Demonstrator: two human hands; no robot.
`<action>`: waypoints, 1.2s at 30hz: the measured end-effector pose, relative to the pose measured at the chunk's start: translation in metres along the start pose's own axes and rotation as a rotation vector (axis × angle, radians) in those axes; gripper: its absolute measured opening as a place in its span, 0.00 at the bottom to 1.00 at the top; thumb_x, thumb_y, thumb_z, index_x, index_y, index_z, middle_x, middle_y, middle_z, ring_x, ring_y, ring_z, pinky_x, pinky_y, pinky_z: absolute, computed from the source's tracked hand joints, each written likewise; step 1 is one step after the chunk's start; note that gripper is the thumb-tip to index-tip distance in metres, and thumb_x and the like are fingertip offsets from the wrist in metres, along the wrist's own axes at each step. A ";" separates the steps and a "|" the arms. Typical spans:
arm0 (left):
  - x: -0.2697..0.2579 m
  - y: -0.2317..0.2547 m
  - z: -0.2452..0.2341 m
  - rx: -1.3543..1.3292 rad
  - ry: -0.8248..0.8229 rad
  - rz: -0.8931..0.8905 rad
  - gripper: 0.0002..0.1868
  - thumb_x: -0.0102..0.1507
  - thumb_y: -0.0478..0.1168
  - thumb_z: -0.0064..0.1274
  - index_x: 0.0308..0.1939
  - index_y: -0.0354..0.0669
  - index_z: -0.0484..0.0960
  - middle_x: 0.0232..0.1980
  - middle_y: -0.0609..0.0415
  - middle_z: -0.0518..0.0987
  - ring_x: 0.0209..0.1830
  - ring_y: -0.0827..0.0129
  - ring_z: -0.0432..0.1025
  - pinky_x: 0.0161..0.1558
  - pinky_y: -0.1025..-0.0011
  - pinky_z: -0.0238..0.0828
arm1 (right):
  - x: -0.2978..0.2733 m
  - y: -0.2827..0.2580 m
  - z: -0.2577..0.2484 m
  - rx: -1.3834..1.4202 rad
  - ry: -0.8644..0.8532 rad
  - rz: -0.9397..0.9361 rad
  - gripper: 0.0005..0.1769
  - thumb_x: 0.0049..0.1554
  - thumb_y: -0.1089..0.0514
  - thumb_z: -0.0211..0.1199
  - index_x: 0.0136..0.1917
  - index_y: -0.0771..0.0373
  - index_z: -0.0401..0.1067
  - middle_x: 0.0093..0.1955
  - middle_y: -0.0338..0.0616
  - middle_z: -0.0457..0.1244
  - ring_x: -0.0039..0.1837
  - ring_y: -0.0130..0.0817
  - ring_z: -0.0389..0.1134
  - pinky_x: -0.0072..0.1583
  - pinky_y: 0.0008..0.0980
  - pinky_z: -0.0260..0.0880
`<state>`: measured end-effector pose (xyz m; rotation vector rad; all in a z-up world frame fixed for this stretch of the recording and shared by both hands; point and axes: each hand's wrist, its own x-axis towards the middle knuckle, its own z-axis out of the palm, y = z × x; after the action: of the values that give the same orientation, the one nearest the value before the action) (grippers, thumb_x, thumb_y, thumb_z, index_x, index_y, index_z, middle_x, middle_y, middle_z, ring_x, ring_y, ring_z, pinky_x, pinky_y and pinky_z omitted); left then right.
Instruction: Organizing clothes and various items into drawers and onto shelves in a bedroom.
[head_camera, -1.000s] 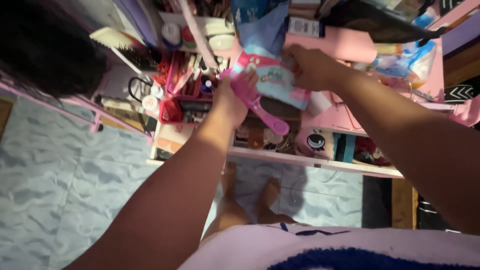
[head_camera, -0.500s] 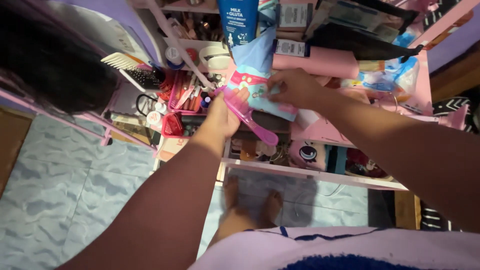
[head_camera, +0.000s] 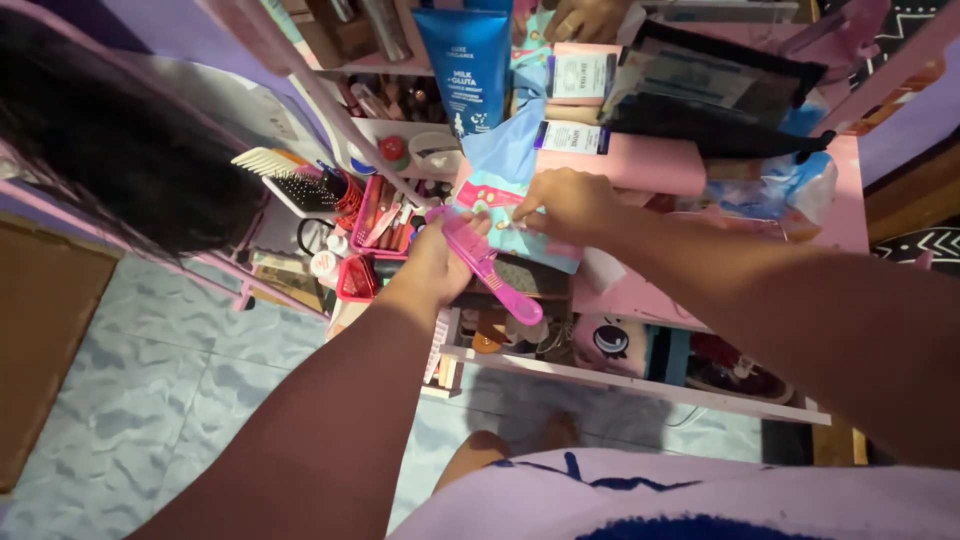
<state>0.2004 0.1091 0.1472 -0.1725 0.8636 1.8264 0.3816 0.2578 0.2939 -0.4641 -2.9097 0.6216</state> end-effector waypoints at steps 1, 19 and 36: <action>-0.004 -0.001 0.004 0.003 0.002 0.000 0.26 0.73 0.50 0.28 0.61 0.32 0.70 0.67 0.40 0.75 0.70 0.52 0.70 0.62 0.60 0.69 | 0.000 -0.001 0.001 0.003 0.001 0.001 0.09 0.50 0.45 0.68 0.44 0.44 0.84 0.48 0.40 0.71 0.51 0.43 0.71 0.50 0.44 0.71; 0.006 -0.001 0.015 -0.036 0.116 0.026 0.15 0.71 0.44 0.38 0.39 0.36 0.73 0.49 0.39 0.82 0.54 0.48 0.77 0.54 0.56 0.73 | 0.006 -0.002 0.039 -0.578 0.064 -0.261 0.08 0.56 0.60 0.55 0.49 0.61 0.71 0.49 0.48 0.64 0.51 0.43 0.69 0.51 0.45 0.63; -0.038 -0.006 0.037 -0.195 -0.126 -0.216 0.29 0.73 0.58 0.31 0.47 0.34 0.73 0.65 0.37 0.74 0.64 0.48 0.70 0.62 0.55 0.70 | -0.041 0.112 0.087 1.667 0.871 1.207 0.10 0.62 0.62 0.50 0.44 0.51 0.70 0.37 0.36 0.67 0.38 0.26 0.72 0.38 0.32 0.73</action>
<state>0.2318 0.1044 0.1900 -0.2607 0.5563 1.6965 0.4337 0.3087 0.1657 -1.4474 -0.4787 1.8337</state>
